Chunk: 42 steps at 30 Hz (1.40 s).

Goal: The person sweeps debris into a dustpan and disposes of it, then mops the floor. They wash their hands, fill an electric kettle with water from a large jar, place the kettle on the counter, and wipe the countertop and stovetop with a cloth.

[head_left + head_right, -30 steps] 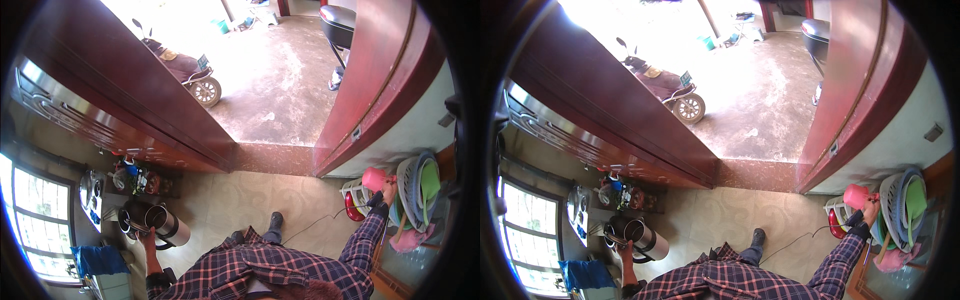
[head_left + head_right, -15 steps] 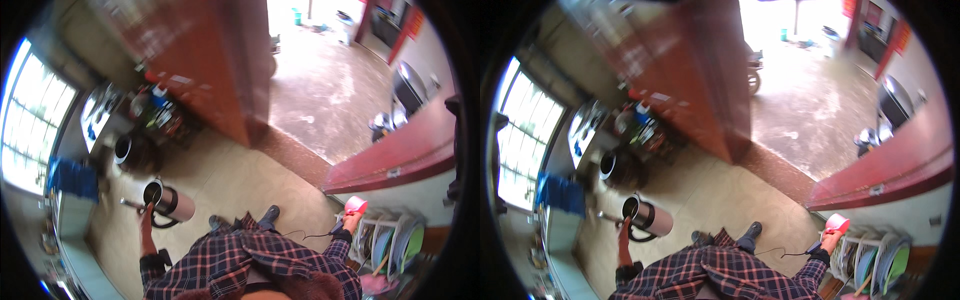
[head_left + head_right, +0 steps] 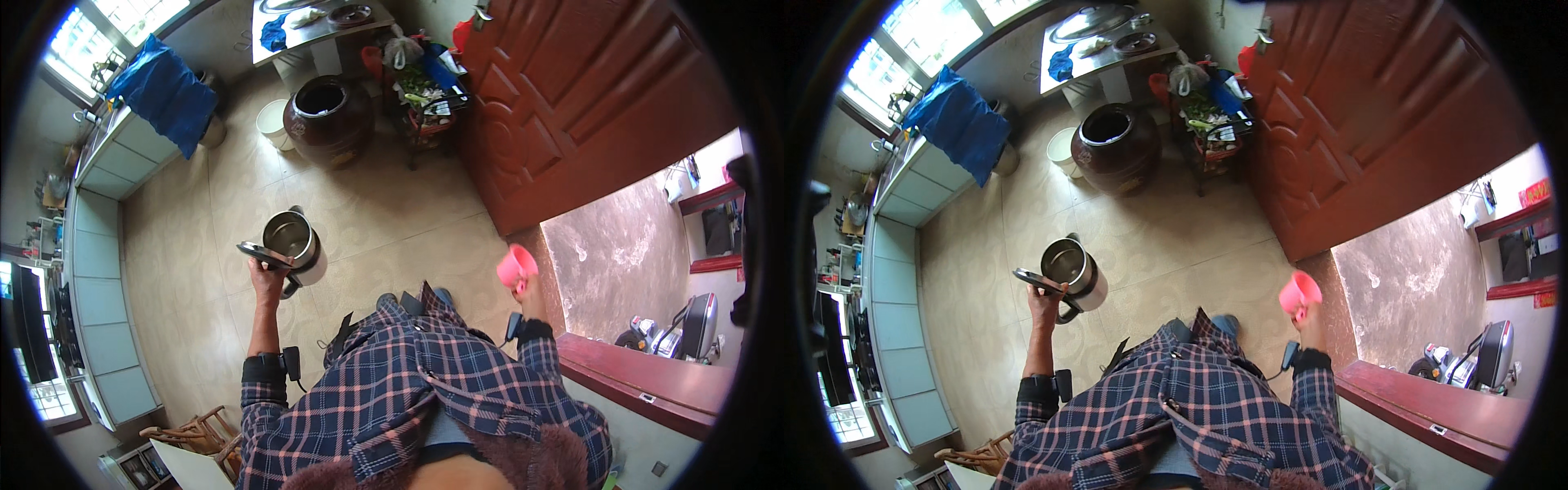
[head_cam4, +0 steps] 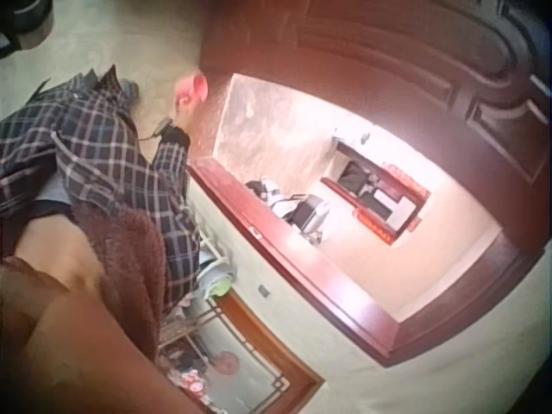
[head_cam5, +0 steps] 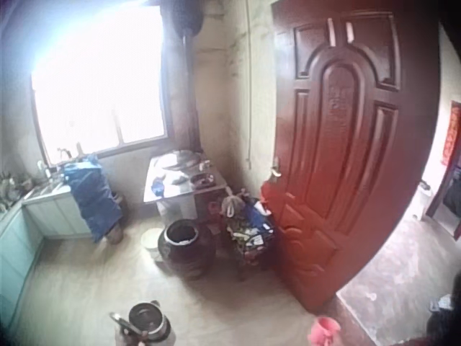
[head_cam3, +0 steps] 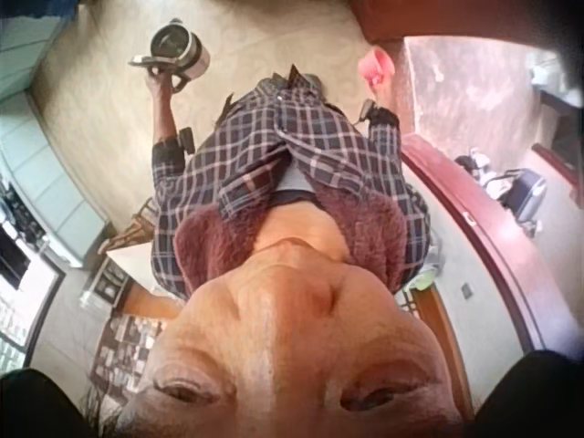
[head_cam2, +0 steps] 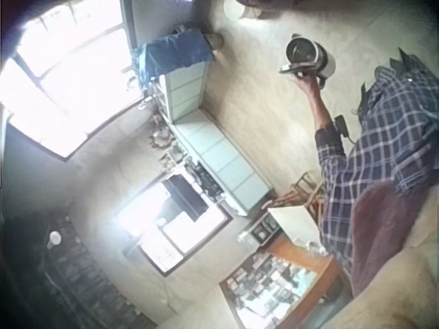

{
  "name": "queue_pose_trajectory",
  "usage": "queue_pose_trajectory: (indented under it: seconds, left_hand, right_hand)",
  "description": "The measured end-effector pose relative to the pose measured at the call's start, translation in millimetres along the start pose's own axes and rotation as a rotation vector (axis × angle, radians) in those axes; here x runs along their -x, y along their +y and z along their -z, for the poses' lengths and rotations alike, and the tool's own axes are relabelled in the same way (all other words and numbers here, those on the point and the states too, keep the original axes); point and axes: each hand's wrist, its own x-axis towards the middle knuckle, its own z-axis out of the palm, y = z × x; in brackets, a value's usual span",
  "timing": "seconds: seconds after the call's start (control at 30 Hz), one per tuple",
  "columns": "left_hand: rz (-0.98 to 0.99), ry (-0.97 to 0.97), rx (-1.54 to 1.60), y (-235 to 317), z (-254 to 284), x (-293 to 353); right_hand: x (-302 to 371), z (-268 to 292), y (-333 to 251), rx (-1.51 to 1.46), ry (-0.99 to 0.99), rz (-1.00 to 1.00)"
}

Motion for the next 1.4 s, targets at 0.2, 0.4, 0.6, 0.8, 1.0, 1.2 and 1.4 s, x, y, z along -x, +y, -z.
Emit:
queue_pose_trajectory:
  seconds: [0.2, 0.4, 0.6, 0.8, 1.0, 1.2, 1.4]
  left_hand:
    - [0.117, 0.157, 0.041, 28, 37, 19]
    - [0.157, 0.120, 0.015, 51, 61, 56]
    - [0.145, 0.187, -0.088, 43, 86, 106]
    - [0.075, 0.103, -0.271, 68, 76, 118]
    - [-0.072, 0.005, -0.496, 75, 57, 104]
    - [-0.128, -0.198, -0.325, 92, 20, 62]
    - [0.115, -0.249, -0.076, 126, -13, 39]
  right_hand:
    - [-5, -149, -55, 0.307, -0.469, -0.107]
    - [35, -237, -65, 0.641, -0.561, 0.047]
    - [32, -316, -28, 0.794, -0.668, 0.107]
    - [45, -390, -14, 1.559, -0.462, 0.812]
    - [58, -379, 6, 1.920, -0.331, 1.043]
    - [52, -342, 26, 2.118, -0.199, 1.007]
    - [39, -323, 34, 2.068, -0.061, 0.996]
